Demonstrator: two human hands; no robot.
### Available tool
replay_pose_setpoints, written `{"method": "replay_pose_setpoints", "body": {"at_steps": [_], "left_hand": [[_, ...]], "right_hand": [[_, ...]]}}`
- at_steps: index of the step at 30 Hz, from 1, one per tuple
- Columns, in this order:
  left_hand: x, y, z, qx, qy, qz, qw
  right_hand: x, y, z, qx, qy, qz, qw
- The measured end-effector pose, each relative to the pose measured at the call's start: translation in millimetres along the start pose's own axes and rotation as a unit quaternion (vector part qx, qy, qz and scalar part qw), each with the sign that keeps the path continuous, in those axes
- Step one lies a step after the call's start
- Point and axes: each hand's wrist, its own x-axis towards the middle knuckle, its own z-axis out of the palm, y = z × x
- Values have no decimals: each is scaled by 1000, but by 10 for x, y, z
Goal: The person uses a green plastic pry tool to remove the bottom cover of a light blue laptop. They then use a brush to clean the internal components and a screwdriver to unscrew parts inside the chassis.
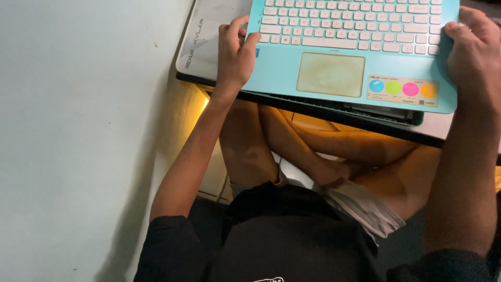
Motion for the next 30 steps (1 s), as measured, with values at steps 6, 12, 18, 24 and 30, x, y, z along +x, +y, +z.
{"method": "replay_pose_setpoints", "body": {"at_steps": [6, 12, 18, 24, 30], "left_hand": [[-32, 298, -128, -25, -35, -37, 998], [25, 286, -278, -17, -71, -14, 997], [-78, 92, -602, -113, -152, 204, 961], [-232, 143, -691, 123, -180, 341, 914], [-86, 178, -550, 126, -158, 463, 863]], "right_hand": [[-123, -172, 114, -11, -19, -35, 999], [-15, 295, -37, 45, -76, 45, 995], [-89, 67, 33, 182, -25, 172, 968], [-53, 122, -43, 182, -38, 179, 966], [-25, 155, -64, 176, -21, 186, 966]]}}
